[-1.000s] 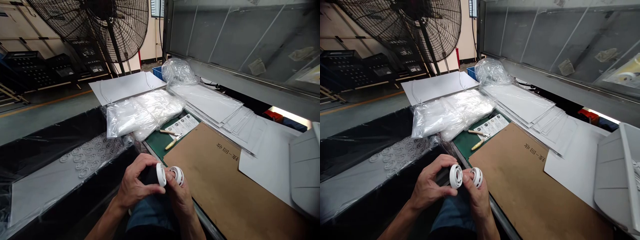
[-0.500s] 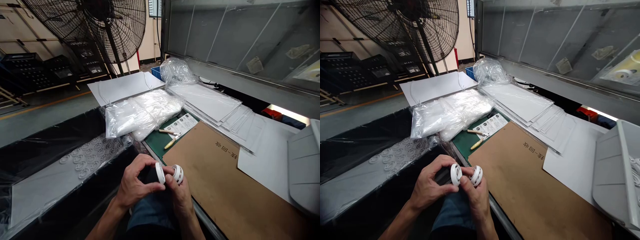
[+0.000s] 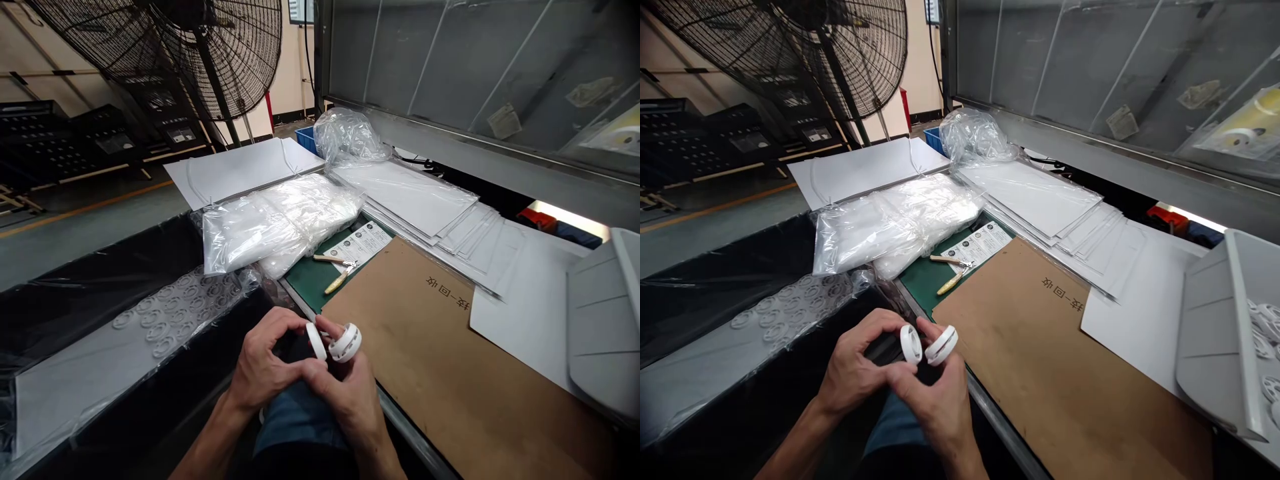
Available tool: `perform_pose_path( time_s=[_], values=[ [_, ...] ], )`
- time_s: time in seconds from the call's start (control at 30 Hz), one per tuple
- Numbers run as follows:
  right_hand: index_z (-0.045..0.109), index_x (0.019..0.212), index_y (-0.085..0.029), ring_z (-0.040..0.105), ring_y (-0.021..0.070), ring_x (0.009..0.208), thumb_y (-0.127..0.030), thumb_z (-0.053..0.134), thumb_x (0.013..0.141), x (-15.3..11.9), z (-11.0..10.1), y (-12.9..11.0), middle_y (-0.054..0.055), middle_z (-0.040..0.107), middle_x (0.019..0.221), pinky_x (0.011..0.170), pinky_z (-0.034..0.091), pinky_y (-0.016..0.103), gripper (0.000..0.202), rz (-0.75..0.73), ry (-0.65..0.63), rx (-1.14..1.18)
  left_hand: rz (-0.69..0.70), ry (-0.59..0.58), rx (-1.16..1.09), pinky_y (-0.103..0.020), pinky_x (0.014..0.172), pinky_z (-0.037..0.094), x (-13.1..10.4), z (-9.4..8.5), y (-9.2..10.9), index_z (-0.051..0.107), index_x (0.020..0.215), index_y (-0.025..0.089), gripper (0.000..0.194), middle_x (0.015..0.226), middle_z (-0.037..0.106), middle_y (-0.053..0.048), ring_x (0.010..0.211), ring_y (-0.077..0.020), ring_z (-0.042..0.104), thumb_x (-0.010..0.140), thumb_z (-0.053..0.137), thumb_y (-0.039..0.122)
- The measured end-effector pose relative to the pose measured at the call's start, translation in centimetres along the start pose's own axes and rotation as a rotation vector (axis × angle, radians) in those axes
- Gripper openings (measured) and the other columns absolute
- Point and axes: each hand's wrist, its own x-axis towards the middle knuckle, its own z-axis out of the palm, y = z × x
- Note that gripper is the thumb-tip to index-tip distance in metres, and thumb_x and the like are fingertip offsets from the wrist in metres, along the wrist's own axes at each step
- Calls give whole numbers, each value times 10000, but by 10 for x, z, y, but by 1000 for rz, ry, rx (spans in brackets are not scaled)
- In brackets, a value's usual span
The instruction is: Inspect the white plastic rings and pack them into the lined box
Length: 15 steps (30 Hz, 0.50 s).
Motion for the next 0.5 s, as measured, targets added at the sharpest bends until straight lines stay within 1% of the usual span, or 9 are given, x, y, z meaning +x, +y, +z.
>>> perform_pose_path(
  time_s=[0.03, 0.1, 0.17, 0.2, 0.3, 0.37, 0.43, 0.5],
  values=[
    [737, 1280, -210, 670, 316, 1125, -367, 902, 723, 1, -3, 2, 103, 719, 1249, 994, 556, 416, 602, -11, -4, 26, -4, -2, -14, -320, 718, 571, 0, -1, 0, 716, 910, 192, 325, 873, 737, -55, 801, -215, 697, 778, 871, 445],
    [778, 1188, -214, 685, 278, 1044, -414, 859, 785, 3, -9, 6, 89, 731, 1160, 935, 572, 372, 457, -35, 5, 40, -7, -14, -41, -323, 732, 573, -1, -3, -1, 725, 927, 189, 370, 890, 736, -59, 815, -217, 699, 773, 870, 493],
    [803, 1110, -216, 685, 249, 982, -435, 846, 800, 5, -14, 8, 73, 727, 1090, 883, 576, 334, 382, -54, 8, 21, -5, -22, -58, -325, 740, 575, -1, -4, -1, 729, 944, 188, 407, 903, 732, -59, 821, -217, 698, 760, 873, 522],
    [806, 1104, -217, 687, 243, 959, -436, 848, 798, 6, -15, 8, 67, 726, 1068, 862, 578, 326, 379, -46, 0, 18, 2, -24, -56, -322, 739, 574, -1, -4, -1, 727, 947, 188, 402, 905, 730, -56, 819, -214, 697, 757, 880, 507],
    [798, 1127, -205, 701, 237, 890, -415, 859, 780, 7, -13, 6, 60, 735, 999, 801, 580, 323, 410, 13, -32, 41, 57, -17, 8, -311, 726, 566, 0, -1, 3, 705, 939, 186, 278, 894, 722, -45, 811, -202, 689, 775, 877, 331],
    [808, 1068, -180, 679, 207, 774, -408, 860, 770, 8, -9, 5, 45, 731, 876, 718, 563, 304, 379, 20, -15, 30, 104, -14, 79, -317, 721, 562, 0, 2, 6, 696, 947, 183, 225, 889, 714, -48, 816, -205, 681, 777, 836, 227],
    [810, 956, -158, 605, 164, 643, -425, 869, 751, 10, -5, 5, 22, 696, 741, 623, 517, 279, 341, 10, 37, 12, 144, -15, 139, -331, 716, 561, 0, 5, 8, 695, 956, 176, 214, 882, 704, -58, 814, -213, 673, 772, 803, 184],
    [795, 878, -151, 555, 142, 585, -456, 891, 725, 13, -2, 5, 6, 667, 671, 579, 479, 267, 355, 26, 74, 15, 158, -17, 152, -336, 711, 561, 0, 7, 9, 694, 942, 171, 205, 870, 699, -62, 802, -214, 669, 765, 798, 169]
  ],
)
